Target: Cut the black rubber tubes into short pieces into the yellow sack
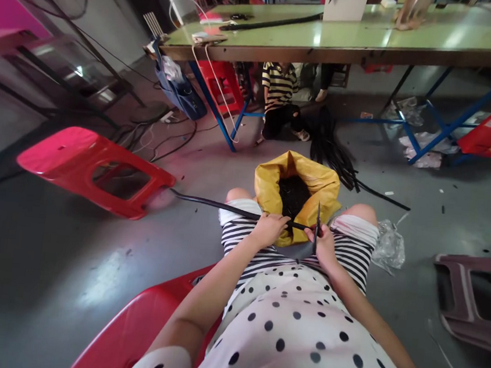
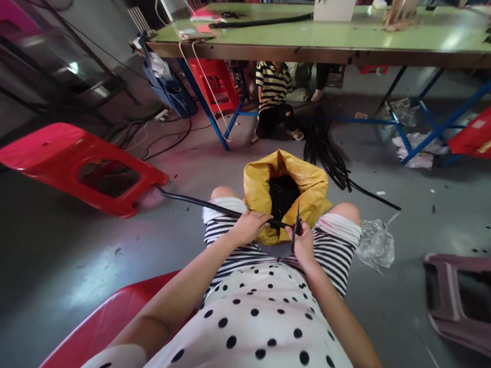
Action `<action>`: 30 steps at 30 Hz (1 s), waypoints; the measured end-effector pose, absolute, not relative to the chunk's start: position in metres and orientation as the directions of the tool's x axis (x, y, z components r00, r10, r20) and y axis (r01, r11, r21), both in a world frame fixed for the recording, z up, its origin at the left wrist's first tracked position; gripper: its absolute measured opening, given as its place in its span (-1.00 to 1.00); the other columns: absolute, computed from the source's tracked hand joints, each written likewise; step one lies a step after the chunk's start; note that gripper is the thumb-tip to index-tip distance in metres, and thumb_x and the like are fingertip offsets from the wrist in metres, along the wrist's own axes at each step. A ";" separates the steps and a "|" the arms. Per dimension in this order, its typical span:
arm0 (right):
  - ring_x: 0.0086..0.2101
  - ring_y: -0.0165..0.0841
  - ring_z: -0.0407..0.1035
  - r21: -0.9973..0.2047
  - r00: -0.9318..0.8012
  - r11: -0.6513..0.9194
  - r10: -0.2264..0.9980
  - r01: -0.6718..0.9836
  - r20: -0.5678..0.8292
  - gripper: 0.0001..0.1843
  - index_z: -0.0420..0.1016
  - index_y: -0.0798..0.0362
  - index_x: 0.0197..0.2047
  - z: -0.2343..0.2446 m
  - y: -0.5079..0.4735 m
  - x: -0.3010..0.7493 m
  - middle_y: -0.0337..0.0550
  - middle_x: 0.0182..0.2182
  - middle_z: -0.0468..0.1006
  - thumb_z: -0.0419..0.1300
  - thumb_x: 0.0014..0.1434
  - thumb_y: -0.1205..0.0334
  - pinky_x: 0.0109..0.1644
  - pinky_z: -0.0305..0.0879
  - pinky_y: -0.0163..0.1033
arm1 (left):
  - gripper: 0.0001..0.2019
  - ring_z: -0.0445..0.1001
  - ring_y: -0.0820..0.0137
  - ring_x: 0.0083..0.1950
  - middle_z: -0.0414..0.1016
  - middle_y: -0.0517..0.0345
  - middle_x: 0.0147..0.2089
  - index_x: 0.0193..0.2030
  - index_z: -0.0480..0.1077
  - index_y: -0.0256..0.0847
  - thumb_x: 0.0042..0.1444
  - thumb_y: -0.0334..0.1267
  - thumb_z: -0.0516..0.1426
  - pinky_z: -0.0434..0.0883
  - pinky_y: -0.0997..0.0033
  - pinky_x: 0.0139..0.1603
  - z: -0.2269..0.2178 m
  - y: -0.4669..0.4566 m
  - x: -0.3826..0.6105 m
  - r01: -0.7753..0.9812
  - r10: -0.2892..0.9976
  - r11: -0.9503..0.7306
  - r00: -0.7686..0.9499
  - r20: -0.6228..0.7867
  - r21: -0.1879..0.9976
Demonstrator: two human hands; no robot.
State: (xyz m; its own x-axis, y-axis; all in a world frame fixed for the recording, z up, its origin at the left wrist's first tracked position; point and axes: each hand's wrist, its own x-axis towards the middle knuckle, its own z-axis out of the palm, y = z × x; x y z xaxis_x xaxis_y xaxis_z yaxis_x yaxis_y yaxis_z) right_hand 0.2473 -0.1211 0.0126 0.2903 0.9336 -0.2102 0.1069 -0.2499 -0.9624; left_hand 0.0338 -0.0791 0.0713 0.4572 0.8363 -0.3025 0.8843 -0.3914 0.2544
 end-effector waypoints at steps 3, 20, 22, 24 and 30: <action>-0.32 -0.17 0.43 -0.964 0.290 -0.228 0.939 0.134 -0.182 -0.20 0.52 -0.04 -0.31 0.013 -0.115 0.248 -0.14 -0.41 0.61 0.54 -0.20 -0.59 -0.16 0.39 -0.06 | -0.58 0.62 0.11 0.43 0.71 -0.06 0.33 0.51 0.49 -0.10 0.64 -0.30 0.06 0.47 0.05 0.41 0.075 -0.071 0.031 0.894 0.848 -0.382 0.440 -0.297 0.234; -0.31 -0.20 0.46 -0.978 0.241 -0.201 0.953 0.058 -0.182 -0.19 0.56 0.01 -0.23 0.023 -0.084 0.235 -0.15 -0.36 0.60 0.59 -0.27 -0.49 -0.13 0.40 -0.09 | -0.58 0.61 0.13 0.39 0.72 -0.09 0.31 0.45 0.58 -0.16 0.59 -0.35 0.08 0.27 -0.06 0.65 0.034 -0.074 0.016 0.885 0.944 -0.318 0.328 0.031 0.341; -0.35 -0.24 0.42 -0.978 0.232 -0.208 0.953 0.030 -0.195 -0.20 0.56 0.00 -0.22 0.019 -0.075 0.231 -0.22 -0.40 0.56 0.59 -0.25 -0.48 -0.18 0.37 -0.12 | -0.57 0.60 0.12 0.39 0.71 -0.11 0.31 0.45 0.57 -0.16 0.59 -0.35 0.06 0.26 -0.08 0.64 0.033 -0.070 0.012 0.892 0.949 -0.307 0.314 0.034 0.331; -0.37 -0.26 0.41 -0.980 0.220 -0.199 0.957 0.023 -0.190 -0.20 0.55 -0.01 -0.22 0.015 -0.063 0.226 -0.24 -0.41 0.55 0.59 -0.25 -0.48 -0.19 0.37 -0.13 | -0.55 0.60 0.10 0.39 0.70 -0.13 0.32 0.46 0.56 -0.17 0.59 -0.36 0.03 0.27 -0.09 0.64 0.036 -0.061 0.007 0.902 0.946 -0.312 0.324 0.011 0.297; -0.43 -0.25 0.42 -0.973 0.145 -0.200 0.972 0.111 -0.184 -0.26 0.47 -0.05 -0.31 0.005 -0.024 0.225 -0.24 -0.50 0.53 0.56 -0.19 -0.49 -0.29 0.36 -0.16 | -0.46 0.58 0.04 0.38 0.68 -0.16 0.28 0.45 0.55 -0.06 0.49 -0.49 0.00 0.21 -0.18 0.65 0.063 -0.005 -0.004 0.903 0.911 -0.409 0.413 -0.004 0.135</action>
State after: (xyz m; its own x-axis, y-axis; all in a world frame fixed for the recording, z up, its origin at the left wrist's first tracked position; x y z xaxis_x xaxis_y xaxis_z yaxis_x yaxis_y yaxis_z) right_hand 0.2252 -0.0239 0.0048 0.1452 0.9722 -0.1835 0.1112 -0.2003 -0.9734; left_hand -0.0038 -0.0052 0.0628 0.4131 0.9107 -0.0041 0.9026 -0.4088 0.1350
